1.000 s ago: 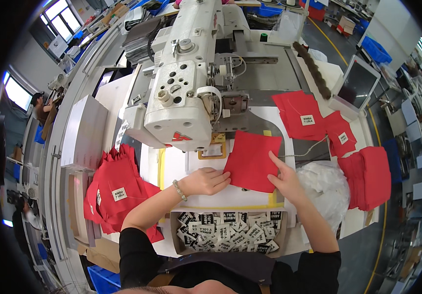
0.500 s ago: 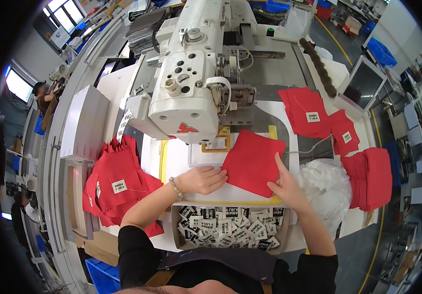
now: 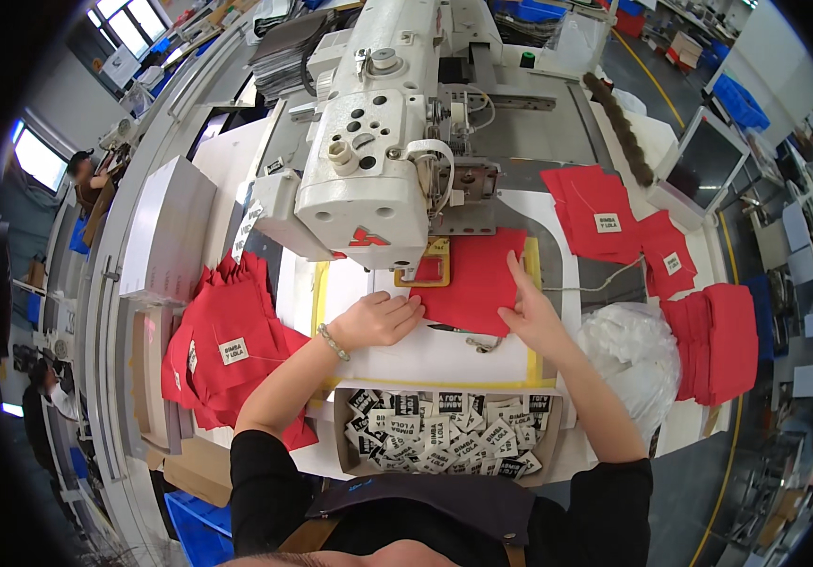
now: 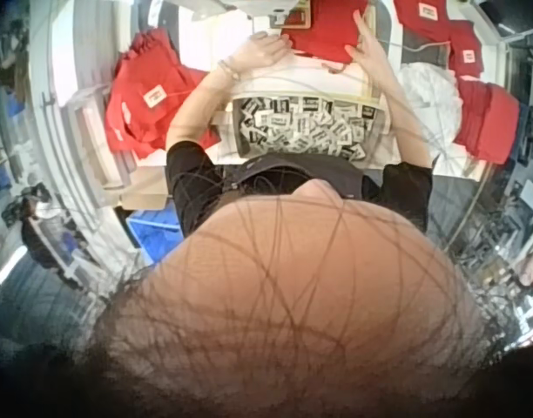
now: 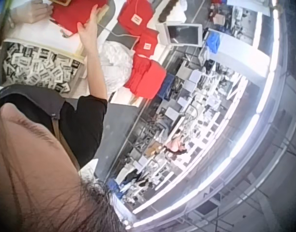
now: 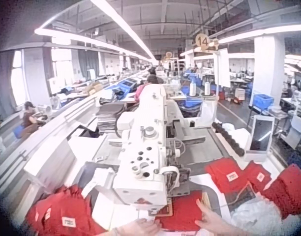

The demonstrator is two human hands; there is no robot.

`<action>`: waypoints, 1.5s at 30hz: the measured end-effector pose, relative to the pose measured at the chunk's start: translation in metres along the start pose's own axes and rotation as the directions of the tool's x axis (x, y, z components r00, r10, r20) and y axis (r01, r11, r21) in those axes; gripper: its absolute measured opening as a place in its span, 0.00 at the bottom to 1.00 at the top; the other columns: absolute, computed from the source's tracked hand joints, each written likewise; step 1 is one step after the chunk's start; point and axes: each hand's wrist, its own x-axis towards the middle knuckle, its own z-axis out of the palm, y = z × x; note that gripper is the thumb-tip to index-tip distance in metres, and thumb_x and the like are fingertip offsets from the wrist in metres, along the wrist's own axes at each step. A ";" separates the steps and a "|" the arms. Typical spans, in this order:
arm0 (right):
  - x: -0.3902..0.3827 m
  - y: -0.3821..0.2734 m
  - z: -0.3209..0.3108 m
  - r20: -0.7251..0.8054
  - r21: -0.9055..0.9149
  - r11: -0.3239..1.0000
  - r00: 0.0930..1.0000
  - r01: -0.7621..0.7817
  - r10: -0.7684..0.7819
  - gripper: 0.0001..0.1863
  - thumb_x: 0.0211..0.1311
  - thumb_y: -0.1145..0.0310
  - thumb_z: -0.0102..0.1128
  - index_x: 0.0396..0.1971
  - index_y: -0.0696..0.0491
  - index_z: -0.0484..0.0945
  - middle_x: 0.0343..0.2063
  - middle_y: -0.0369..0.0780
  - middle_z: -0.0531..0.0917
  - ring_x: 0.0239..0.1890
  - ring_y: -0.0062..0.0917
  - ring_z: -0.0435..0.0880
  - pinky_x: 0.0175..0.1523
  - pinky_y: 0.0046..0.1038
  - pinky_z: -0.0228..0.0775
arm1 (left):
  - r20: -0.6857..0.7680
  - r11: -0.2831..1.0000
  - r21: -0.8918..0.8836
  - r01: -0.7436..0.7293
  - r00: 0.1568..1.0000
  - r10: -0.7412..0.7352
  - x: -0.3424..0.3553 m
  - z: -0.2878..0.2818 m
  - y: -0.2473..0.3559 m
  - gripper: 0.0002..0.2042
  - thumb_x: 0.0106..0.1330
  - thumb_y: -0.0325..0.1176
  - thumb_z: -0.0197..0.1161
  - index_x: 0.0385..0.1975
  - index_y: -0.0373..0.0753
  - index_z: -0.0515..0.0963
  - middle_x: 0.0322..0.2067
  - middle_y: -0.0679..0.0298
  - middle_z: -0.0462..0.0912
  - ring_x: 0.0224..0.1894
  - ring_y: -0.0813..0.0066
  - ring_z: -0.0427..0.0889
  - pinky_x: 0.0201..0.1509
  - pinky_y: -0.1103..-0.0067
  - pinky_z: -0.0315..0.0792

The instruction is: The person uses a sewing machine to attach white rectangular labels to red fabric pieces. They pick up a label, place it on the fabric, and guide the material under the machine's needle to stitch it in place. After sewing, they trim the excess thread and inspect the finished label before repeating the process with the next piece.

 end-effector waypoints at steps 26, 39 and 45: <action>0.048 -0.005 0.027 0.128 -0.463 0.749 0.872 0.474 -0.472 0.25 0.54 0.81 0.54 0.55 0.53 0.69 0.55 0.45 0.74 0.54 0.41 0.74 0.59 0.35 0.68 | -0.033 0.884 -0.046 0.465 0.884 -0.466 -0.031 -0.004 -0.003 0.08 0.51 0.30 0.62 0.31 0.39 0.80 0.29 0.68 0.82 0.29 0.77 0.78 0.33 0.79 0.68; 0.067 0.001 0.028 0.043 -0.507 0.685 0.809 0.523 -0.586 0.10 0.54 0.75 0.61 0.37 0.55 0.77 0.42 0.41 0.80 0.41 0.38 0.81 0.45 0.31 0.73 | -0.010 0.702 -0.232 0.673 0.720 -0.694 -0.021 -0.007 -0.011 0.03 0.56 0.33 0.65 0.24 0.43 0.80 0.20 0.68 0.81 0.24 0.74 0.77 0.35 0.76 0.65; 0.055 -0.002 0.027 0.085 -0.495 0.708 0.839 0.503 -0.537 0.06 0.55 0.79 0.56 0.33 0.55 0.77 0.46 0.41 0.80 0.40 0.38 0.81 0.43 0.31 0.73 | 0.030 0.809 -0.234 0.538 0.836 -0.547 -0.037 -0.004 -0.007 0.06 0.54 0.36 0.67 0.27 0.43 0.81 0.32 0.69 0.82 0.36 0.75 0.77 0.42 0.75 0.66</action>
